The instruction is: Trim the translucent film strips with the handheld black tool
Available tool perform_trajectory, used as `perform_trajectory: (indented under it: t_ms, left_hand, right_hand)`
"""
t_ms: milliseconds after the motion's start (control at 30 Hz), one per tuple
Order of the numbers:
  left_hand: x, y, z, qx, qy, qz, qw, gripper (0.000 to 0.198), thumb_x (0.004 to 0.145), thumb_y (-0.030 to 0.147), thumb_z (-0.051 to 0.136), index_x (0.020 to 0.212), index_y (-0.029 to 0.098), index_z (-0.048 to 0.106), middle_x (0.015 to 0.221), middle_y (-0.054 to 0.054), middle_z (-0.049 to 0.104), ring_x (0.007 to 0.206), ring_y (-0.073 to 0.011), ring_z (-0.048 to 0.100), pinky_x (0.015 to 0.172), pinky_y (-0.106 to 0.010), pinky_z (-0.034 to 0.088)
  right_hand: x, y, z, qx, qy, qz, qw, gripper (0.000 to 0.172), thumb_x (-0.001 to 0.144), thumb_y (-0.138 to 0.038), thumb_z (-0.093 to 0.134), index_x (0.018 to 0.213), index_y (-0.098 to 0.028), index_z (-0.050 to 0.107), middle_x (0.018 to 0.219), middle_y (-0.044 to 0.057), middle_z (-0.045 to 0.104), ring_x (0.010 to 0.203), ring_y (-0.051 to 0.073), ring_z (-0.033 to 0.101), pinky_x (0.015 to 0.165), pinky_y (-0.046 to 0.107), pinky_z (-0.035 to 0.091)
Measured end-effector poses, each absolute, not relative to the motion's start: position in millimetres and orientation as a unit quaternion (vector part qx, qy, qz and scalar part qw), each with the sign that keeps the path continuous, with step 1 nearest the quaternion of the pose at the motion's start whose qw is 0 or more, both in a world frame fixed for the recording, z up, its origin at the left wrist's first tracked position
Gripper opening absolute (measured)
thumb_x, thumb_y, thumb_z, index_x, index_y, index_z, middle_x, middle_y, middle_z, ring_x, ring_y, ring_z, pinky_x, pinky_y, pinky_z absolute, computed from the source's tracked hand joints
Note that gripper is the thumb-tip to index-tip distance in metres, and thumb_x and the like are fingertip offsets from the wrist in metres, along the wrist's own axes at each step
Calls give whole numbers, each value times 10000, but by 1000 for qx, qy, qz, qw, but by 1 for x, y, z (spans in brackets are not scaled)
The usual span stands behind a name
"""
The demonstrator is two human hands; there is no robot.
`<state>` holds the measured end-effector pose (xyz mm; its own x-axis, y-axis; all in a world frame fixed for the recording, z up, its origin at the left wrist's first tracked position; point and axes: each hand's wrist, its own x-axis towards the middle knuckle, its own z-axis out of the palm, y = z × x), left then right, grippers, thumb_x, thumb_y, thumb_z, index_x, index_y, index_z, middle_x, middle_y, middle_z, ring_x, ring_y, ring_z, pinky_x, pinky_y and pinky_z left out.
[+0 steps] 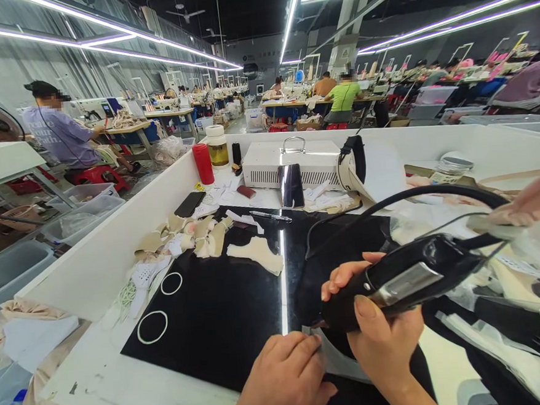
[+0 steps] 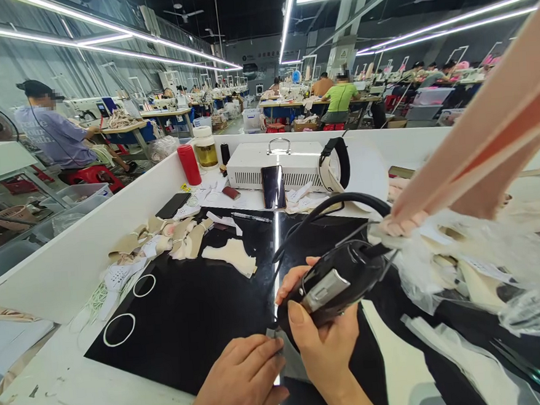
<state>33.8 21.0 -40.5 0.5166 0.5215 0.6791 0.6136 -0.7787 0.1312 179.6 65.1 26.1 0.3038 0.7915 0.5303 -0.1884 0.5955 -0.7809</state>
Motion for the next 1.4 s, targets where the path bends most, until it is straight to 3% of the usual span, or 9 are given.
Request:
perform_trajectory:
  t_ms: [767,1400]
  left_hand:
    - [34,22,-40,-871,-326,-365,53,325,1107,400,465,1001,164,662,1114,-6,779,974,-159,726,729,-302,560]
    - [20,20,-24,-907,-323,-265,48,368,1138,340,351,1202,190,681,1232,-29,754,1088,-216,715,849,-340,597]
  right_hand:
    - [172,68,21,-273,-486,357,749,310,966,-275,712,1244,-286,576,870,-17,657,711,158,637,634,321,582]
    - [237,26,34,-333,-478,334,741,328,945,-347,741,1243,-293,615,879,-5,647,696,165,632,621,328,593]
